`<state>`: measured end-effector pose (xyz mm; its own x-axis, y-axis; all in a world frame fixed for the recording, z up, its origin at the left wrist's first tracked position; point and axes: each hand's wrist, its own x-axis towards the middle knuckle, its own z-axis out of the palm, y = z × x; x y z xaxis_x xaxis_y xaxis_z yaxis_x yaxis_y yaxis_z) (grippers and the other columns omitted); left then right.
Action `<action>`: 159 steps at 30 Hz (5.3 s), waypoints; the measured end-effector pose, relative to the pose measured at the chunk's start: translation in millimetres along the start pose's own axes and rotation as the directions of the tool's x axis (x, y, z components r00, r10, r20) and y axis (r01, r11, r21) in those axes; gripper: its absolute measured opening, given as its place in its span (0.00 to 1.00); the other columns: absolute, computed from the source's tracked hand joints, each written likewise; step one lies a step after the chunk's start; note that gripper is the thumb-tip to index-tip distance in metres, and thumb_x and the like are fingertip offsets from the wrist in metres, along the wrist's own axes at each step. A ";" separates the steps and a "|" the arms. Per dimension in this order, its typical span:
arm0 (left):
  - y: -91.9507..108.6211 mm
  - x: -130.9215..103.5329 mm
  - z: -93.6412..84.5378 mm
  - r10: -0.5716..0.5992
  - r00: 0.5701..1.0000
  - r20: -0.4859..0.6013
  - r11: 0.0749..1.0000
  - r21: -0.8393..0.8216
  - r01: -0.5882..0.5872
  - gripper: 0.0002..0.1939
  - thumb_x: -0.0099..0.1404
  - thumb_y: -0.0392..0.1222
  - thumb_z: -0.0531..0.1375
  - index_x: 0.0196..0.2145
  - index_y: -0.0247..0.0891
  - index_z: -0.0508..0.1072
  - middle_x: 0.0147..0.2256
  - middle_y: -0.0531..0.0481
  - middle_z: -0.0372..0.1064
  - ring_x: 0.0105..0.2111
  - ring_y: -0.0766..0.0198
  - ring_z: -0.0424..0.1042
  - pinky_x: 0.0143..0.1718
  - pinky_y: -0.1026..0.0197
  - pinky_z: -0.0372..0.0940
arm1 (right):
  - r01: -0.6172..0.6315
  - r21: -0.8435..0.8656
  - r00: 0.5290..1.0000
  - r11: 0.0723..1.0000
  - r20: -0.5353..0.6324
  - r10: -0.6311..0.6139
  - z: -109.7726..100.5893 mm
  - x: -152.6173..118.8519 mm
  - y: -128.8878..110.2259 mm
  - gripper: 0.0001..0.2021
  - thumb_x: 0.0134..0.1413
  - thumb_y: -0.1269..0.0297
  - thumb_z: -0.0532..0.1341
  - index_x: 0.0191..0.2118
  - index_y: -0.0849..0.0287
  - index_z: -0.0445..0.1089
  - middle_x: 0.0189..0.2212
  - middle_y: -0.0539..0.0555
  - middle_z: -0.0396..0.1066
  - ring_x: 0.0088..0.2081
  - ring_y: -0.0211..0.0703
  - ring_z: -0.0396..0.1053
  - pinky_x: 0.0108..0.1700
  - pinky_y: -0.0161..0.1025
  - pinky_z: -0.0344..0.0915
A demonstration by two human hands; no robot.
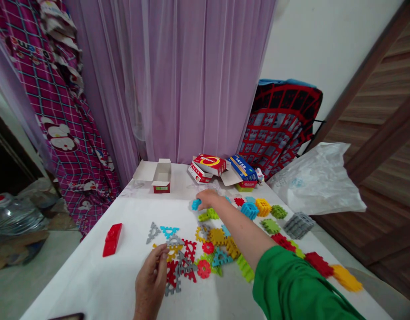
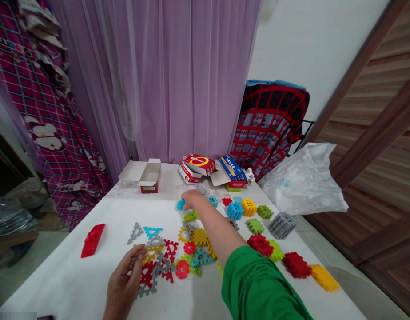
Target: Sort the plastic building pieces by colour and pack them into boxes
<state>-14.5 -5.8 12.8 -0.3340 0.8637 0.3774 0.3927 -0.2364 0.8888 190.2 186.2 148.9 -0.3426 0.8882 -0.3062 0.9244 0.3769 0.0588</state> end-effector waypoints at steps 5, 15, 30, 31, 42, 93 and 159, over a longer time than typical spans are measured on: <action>-2.1 -0.5 1.1 -0.010 1.000 0.001 1.000 -0.008 0.010 0.22 0.62 0.60 0.57 0.41 0.42 0.77 0.38 0.47 0.79 0.36 0.59 0.79 0.40 0.59 0.74 | 0.014 -0.011 1.000 1.000 0.027 -0.014 8.8 7.7 -9.5 0.21 0.40 0.60 0.71 0.45 0.58 0.76 0.48 0.64 0.75 0.50 0.61 0.72 0.47 0.47 0.68; -1.1 -1.4 1.2 0.009 1.000 0.008 1.000 -0.018 -0.008 0.19 0.63 0.57 0.58 0.42 0.42 0.77 0.37 0.48 0.79 0.35 0.59 0.79 0.39 0.59 0.74 | 0.056 0.196 0.997 0.979 -0.056 -0.045 17.5 9.5 9.9 0.13 0.40 0.68 0.68 0.37 0.54 0.77 0.43 0.54 0.78 0.48 0.55 0.72 0.46 0.40 0.65; 15.5 105.4 26.4 -0.054 0.972 0.231 0.941 0.336 -0.028 0.20 0.61 0.46 0.60 0.50 0.40 0.72 0.48 0.45 0.76 0.49 0.56 0.74 0.50 0.55 0.66 | 0.355 0.703 0.931 0.616 -0.324 -0.167 59.2 1.7 -46.8 0.12 0.51 0.61 0.65 0.40 0.60 0.73 0.34 0.50 0.76 0.35 0.39 0.72 0.39 0.36 0.67; 15.0 110.8 29.5 -0.066 0.963 0.262 0.933 0.359 -0.034 0.17 0.60 0.44 0.61 0.47 0.41 0.74 0.44 0.48 0.77 0.46 0.58 0.75 0.48 0.57 0.66 | 0.350 0.704 0.933 0.618 -0.324 -0.159 60.4 1.9 -47.7 0.11 0.51 0.62 0.64 0.40 0.60 0.73 0.34 0.49 0.76 0.36 0.39 0.71 0.39 0.35 0.66; 8.3 113.3 49.3 -0.108 0.920 0.376 0.809 0.572 -0.139 0.13 0.62 0.43 0.61 0.46 0.44 0.74 0.43 0.50 0.77 0.48 0.57 0.72 0.50 0.56 0.59 | 0.231 0.454 0.952 0.861 -0.290 -0.103 60.6 -9.2 -47.4 0.35 0.46 0.69 0.62 0.63 0.52 0.59 0.56 0.58 0.68 0.58 0.55 0.62 0.58 0.50 0.54; 26.8 129.4 53.8 -0.110 0.861 0.497 0.781 0.579 -0.235 0.09 0.64 0.49 0.59 0.37 0.46 0.76 0.34 0.54 0.79 0.38 0.60 0.77 0.39 0.61 0.64 | 0.239 0.320 0.970 0.917 -0.128 -0.208 13.2 -5.3 -23.3 0.15 0.49 0.63 0.66 0.46 0.51 0.77 0.40 0.48 0.78 0.43 0.42 0.73 0.42 0.33 0.64; -23.8 65.4 -23.3 0.136 0.982 -0.129 0.931 0.356 -0.082 0.22 0.65 0.50 0.52 0.51 0.37 0.71 0.53 0.39 0.71 0.54 0.53 0.70 0.57 0.50 0.64 | 0.063 0.032 0.993 0.997 -0.101 -0.060 37.2 19.1 -4.4 0.34 0.46 0.57 0.67 0.61 0.52 0.64 0.56 0.57 0.71 0.55 0.53 0.70 0.51 0.40 0.66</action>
<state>-65.7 46.0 22.4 -0.3853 0.7589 0.5251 0.6981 -0.1325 0.7037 185.8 191.8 107.5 -0.4123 0.8862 -0.2116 0.9059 0.4235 0.0086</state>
